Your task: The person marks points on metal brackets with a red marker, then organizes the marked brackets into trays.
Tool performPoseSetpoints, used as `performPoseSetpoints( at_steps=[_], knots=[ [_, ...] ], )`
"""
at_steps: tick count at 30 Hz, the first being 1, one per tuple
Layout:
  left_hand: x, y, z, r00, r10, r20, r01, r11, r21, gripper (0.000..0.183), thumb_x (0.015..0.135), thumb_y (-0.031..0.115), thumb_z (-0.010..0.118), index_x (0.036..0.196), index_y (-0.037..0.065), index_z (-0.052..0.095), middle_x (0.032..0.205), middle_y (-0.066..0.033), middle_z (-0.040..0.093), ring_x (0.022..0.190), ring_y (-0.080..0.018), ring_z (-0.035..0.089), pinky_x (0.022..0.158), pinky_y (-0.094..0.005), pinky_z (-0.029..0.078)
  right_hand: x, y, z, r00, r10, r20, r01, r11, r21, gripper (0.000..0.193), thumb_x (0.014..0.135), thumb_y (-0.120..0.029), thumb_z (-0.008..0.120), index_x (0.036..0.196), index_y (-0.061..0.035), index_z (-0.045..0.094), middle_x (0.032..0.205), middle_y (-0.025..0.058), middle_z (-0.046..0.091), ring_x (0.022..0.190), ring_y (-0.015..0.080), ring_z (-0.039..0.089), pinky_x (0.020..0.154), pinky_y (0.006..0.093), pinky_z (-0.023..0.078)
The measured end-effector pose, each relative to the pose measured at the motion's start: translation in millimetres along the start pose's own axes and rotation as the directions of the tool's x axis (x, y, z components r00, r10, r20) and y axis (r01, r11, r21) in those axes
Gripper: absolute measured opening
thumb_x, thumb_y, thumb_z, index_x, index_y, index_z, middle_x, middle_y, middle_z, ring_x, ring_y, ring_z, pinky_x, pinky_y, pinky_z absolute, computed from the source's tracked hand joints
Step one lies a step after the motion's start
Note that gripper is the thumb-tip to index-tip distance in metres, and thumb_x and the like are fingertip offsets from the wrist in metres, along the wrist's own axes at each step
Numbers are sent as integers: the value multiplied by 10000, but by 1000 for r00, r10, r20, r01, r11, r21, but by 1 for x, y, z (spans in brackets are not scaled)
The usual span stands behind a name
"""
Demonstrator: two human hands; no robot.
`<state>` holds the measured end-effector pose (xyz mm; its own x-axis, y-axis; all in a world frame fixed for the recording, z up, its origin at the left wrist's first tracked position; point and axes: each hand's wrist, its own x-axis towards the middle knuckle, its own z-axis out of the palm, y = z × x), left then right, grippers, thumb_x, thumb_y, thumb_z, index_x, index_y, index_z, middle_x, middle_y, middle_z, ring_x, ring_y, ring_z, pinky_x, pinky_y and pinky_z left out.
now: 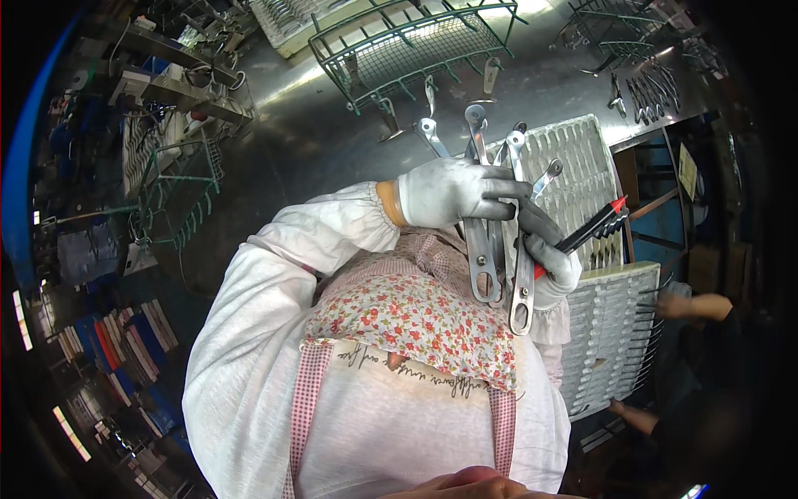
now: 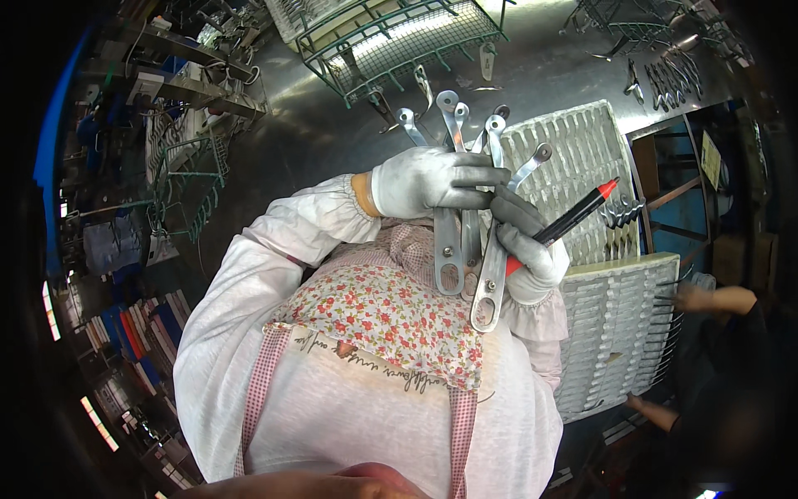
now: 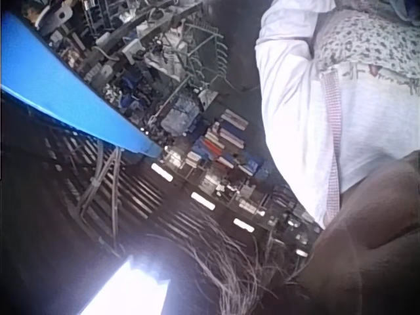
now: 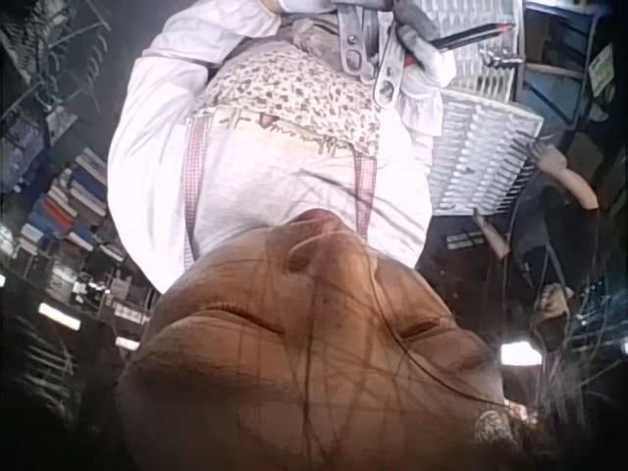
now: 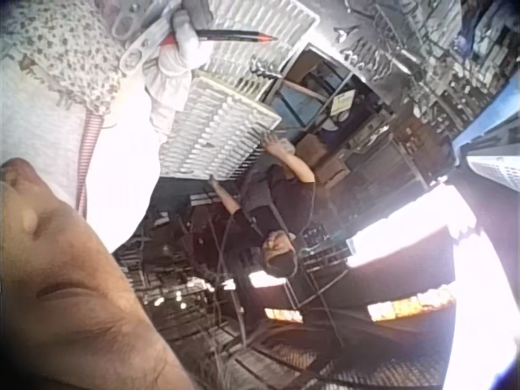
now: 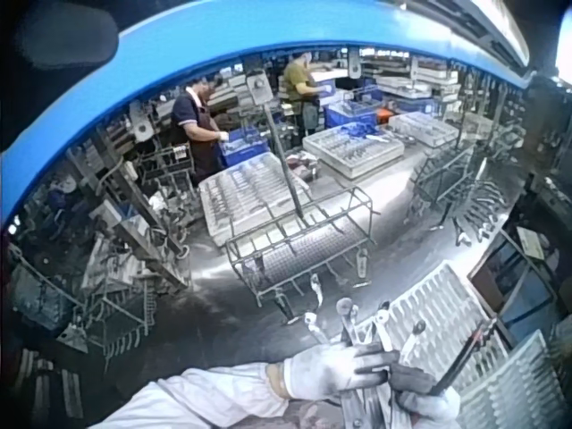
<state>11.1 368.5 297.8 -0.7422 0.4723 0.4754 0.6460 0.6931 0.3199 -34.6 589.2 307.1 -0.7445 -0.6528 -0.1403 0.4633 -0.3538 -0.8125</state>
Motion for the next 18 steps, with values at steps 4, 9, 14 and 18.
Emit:
performPoseSetpoints(
  at_steps=[4,9,14,18],
  knots=[
    [1,-3,6,999,-15,-39,10,993,-116,309,678,159,663,985,160,625,1329,-62,483,1119,-273,537,758,-354,531,3,2,-1,933,-302,196,350,888,-298,236,741,75,587,967,24,632,1080,269,596,1094,360,549,942,406,427],
    [-2,-1,12,998,-56,-39,47,977,-210,357,651,118,676,1003,144,625,1256,-36,532,1021,-244,576,769,-352,529,21,-4,-14,612,-431,663,789,391,-474,230,712,2,659,927,-25,584,1005,225,642,930,326,640,788,406,506],
    [3,5,12,999,-17,-45,2,946,-324,332,673,105,650,1002,144,622,1235,-37,539,1001,-238,577,762,-344,526,29,-40,-23,696,-603,390,708,489,-509,463,946,-387,468,1225,-19,446,948,229,638,792,274,645,733,339,503],
    [15,12,11,997,65,50,-44,940,-339,335,670,94,658,1001,112,609,1185,-64,565,1012,-271,575,779,-360,521,50,-62,-1,700,-561,442,687,358,-633,311,788,-78,617,1073,47,607,845,144,656,728,233,614,698,320,475]
  ],
)
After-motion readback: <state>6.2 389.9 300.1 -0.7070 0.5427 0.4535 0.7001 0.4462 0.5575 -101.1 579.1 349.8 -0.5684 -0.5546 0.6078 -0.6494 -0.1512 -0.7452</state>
